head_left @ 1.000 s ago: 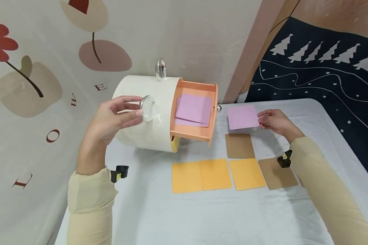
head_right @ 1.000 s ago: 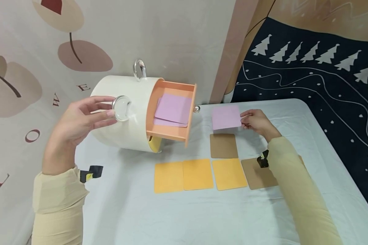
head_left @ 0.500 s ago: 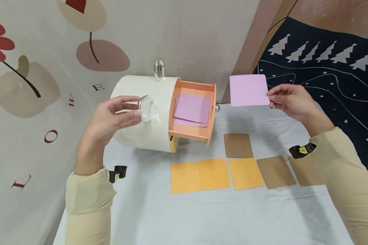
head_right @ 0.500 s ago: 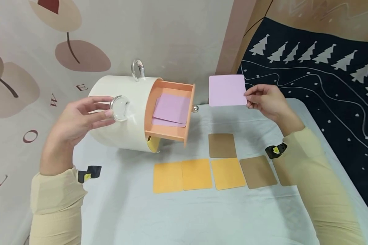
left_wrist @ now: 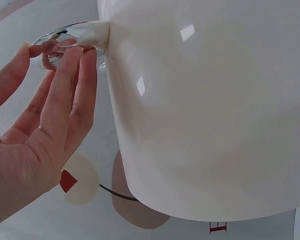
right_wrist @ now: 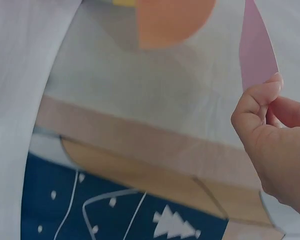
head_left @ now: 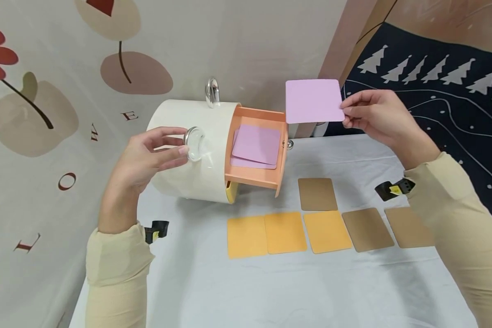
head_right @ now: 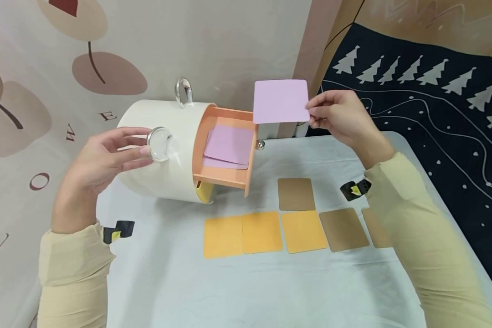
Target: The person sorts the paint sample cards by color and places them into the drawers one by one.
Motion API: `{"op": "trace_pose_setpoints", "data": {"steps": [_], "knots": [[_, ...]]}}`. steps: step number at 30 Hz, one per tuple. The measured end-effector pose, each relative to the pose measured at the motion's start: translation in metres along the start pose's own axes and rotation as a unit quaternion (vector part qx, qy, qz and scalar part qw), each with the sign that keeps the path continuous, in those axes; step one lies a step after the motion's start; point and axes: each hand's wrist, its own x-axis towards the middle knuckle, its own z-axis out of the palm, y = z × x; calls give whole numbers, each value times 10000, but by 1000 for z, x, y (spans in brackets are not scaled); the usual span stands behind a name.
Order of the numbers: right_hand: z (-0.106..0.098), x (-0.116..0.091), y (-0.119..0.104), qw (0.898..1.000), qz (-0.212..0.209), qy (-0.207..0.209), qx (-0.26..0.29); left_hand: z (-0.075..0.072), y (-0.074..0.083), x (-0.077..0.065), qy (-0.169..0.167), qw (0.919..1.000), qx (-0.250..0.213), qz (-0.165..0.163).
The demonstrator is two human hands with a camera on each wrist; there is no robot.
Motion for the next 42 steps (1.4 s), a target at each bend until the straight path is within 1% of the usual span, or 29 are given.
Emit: {"op": "trace_pose_setpoints", "data": {"steps": [3, 11, 15, 20, 24, 28, 30, 36, 42], "knots": [[18, 3, 2, 10000, 34, -3, -59, 0, 0, 0, -7, 10000, 3, -7], [63, 11, 17, 9978, 265, 77, -601, 0, 0, 0, 28, 10000, 23, 12], [78, 14, 28, 9965, 353, 149, -748, 0, 0, 0, 14, 10000, 23, 37], [89, 17, 37, 9952, 489, 253, -813, 0, 0, 0, -1, 10000, -3, 27], [92, 17, 39, 9954, 502, 229, -788, 0, 0, 1, 6, 10000, -4, 12], [90, 17, 39, 9971, 443, 50, -615, -1, -1, 1, 6, 10000, -32, -2], [87, 16, 39, 9970, 424, -25, -651, -1, 0, 1, -1, 10000, -48, -2], [77, 13, 40, 9923, 526, -124, -1112, -1, 1, 1, -6, 10000, -5, -49], [63, 11, 42, 9935, 500, -141, -1012, 0, 1, 0, -2, 10000, 29, -82]]}}
